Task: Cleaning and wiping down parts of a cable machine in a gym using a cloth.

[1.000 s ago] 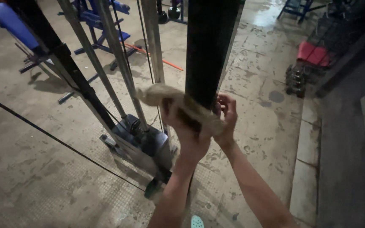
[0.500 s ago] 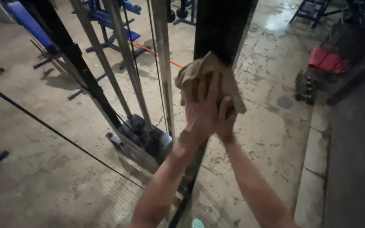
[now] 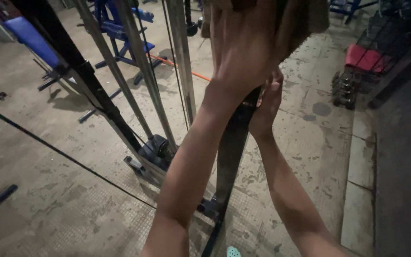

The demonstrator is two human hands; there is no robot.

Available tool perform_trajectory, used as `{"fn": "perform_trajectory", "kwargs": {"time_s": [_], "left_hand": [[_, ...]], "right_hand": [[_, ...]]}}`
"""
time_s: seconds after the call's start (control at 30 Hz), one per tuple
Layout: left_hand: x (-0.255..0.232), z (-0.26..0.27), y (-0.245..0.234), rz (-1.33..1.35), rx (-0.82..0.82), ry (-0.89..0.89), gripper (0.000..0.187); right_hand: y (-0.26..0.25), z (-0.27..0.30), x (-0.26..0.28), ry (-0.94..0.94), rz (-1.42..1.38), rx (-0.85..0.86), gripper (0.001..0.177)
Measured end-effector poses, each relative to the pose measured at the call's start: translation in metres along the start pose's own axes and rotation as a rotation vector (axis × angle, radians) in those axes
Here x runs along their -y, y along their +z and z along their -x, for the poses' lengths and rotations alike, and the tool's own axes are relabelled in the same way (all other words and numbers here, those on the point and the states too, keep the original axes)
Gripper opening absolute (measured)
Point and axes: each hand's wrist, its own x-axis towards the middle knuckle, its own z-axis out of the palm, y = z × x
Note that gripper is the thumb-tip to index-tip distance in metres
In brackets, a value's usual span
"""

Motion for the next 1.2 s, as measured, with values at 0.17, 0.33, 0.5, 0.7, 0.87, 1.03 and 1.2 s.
{"fn": "perform_trajectory", "kwargs": {"time_s": [0.17,0.33,0.5,0.7,0.87,1.03,1.2], "left_hand": [[-0.014,0.02,-0.01,-0.092,-0.087,-0.028,0.037],[-0.004,0.069,-0.006,-0.127,-0.076,-0.026,0.059],[0.01,0.095,-0.001,0.02,0.022,-0.01,0.057],[0.016,0.069,-0.006,-0.125,0.096,-0.1,0.077],[0.018,0.04,-0.012,-0.065,0.061,-0.087,0.082],[0.025,-0.002,-0.015,-0.321,-0.043,0.024,0.075],[0.031,-0.034,-0.022,-0.183,-0.091,0.084,0.071]], "right_hand": [[-0.011,-0.006,0.005,-0.08,0.163,0.101,0.067],[-0.002,-0.05,0.024,-0.321,0.384,0.144,0.059],[0.006,-0.091,0.055,-0.49,0.44,0.211,0.053],[0.013,-0.088,0.051,-0.56,0.412,0.26,0.053],[0.028,-0.111,0.066,-0.559,0.466,0.259,0.062],[0.038,-0.143,0.074,-0.586,0.334,0.317,0.066],[0.052,-0.165,0.083,-0.448,0.135,0.415,0.076]]}}
